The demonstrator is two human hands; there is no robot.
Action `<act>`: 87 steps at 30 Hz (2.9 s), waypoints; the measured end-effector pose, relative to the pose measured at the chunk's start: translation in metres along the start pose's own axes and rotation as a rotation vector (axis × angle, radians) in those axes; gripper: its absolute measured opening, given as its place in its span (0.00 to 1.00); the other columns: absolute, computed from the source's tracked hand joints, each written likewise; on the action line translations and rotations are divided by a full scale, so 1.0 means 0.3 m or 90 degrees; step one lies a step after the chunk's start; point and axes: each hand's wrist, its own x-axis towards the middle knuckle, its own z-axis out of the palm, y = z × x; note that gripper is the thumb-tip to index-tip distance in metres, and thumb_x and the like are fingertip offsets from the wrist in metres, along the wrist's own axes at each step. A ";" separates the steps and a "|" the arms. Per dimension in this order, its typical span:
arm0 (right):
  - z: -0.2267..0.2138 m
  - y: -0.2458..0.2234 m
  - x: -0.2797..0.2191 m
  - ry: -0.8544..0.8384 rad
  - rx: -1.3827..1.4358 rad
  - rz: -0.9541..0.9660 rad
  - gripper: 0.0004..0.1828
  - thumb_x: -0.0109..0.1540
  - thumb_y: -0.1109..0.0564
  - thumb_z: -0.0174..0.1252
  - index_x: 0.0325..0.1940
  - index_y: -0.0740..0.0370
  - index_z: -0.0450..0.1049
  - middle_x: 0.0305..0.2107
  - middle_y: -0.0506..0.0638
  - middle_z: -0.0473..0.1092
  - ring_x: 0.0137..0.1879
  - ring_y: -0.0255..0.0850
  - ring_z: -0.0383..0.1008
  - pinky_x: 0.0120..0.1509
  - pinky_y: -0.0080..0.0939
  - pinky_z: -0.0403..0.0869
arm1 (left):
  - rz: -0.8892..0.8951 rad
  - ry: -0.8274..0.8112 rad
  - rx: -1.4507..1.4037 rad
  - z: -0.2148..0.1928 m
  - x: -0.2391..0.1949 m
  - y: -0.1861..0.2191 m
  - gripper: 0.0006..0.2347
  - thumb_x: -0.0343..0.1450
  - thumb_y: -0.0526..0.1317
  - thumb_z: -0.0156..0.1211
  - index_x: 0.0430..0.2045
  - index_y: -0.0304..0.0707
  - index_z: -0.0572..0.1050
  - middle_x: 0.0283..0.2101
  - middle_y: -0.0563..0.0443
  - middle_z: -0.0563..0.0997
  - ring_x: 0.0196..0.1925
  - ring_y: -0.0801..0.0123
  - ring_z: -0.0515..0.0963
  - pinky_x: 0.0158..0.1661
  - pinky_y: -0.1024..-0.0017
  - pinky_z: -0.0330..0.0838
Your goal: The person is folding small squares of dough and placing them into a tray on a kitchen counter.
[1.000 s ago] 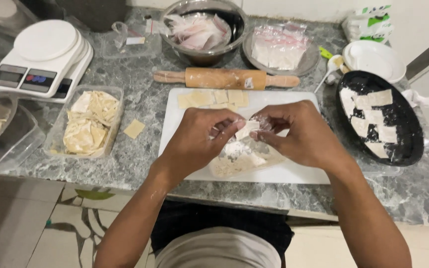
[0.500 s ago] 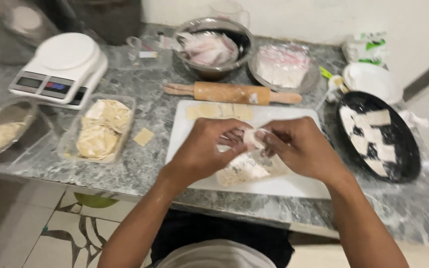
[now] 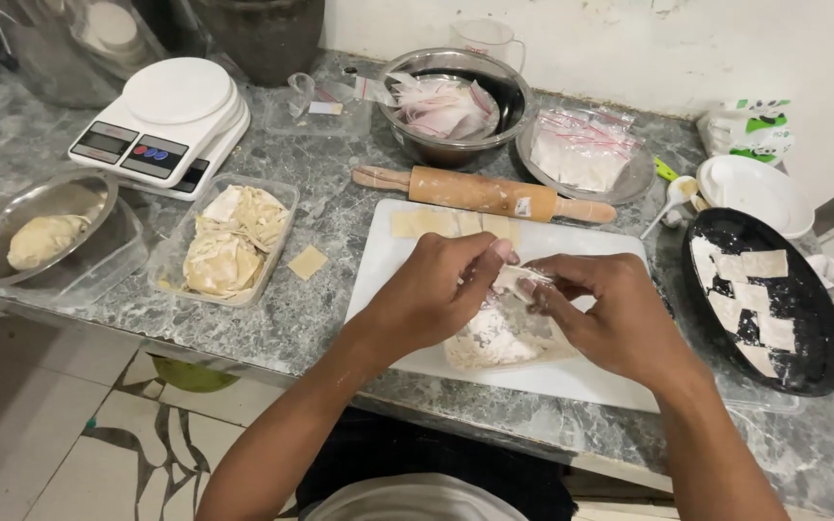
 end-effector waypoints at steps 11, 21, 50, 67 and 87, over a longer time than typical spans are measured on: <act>-0.005 0.026 0.002 0.132 -0.049 -0.147 0.08 0.51 0.72 0.68 0.33 0.68 0.83 0.28 0.63 0.79 0.36 0.58 0.83 0.42 0.53 0.81 | -0.095 -0.065 -0.078 -0.044 0.021 0.092 0.22 0.73 0.46 0.54 0.59 0.29 0.67 0.37 0.35 0.84 0.39 0.53 0.88 0.38 0.62 0.84; -0.052 0.039 -0.010 -0.088 -0.037 0.065 0.56 0.47 0.61 0.74 0.76 0.55 0.54 0.55 0.56 0.75 0.58 0.46 0.79 0.64 0.47 0.78 | -0.210 -0.040 -0.074 -0.036 0.039 0.101 0.32 0.65 0.38 0.69 0.66 0.45 0.63 0.41 0.45 0.81 0.41 0.64 0.85 0.41 0.70 0.81; -0.015 0.042 0.012 -0.023 -0.101 0.086 0.09 0.56 0.69 0.63 0.40 0.67 0.83 0.28 0.62 0.80 0.35 0.55 0.84 0.39 0.48 0.82 | -0.031 -0.094 0.191 -0.033 0.014 0.118 0.24 0.67 0.36 0.67 0.60 0.38 0.72 0.38 0.36 0.87 0.44 0.44 0.86 0.49 0.54 0.79; -0.546 0.255 -0.136 0.227 -0.282 0.597 0.13 0.66 0.60 0.64 0.54 0.69 0.78 0.47 0.62 0.77 0.48 0.56 0.77 0.58 0.55 0.76 | 0.149 0.226 0.134 -0.007 -0.074 -0.014 0.19 0.72 0.46 0.61 0.53 0.32 0.74 0.40 0.46 0.85 0.43 0.62 0.86 0.48 0.65 0.81; -0.209 0.283 0.064 -0.056 -0.197 0.022 0.15 0.53 0.66 0.66 0.44 0.69 0.81 0.33 0.65 0.79 0.34 0.63 0.81 0.40 0.61 0.78 | 0.120 0.214 0.115 -0.032 -0.055 -0.033 0.14 0.71 0.43 0.66 0.42 0.28 0.79 0.34 0.37 0.84 0.38 0.48 0.86 0.39 0.58 0.82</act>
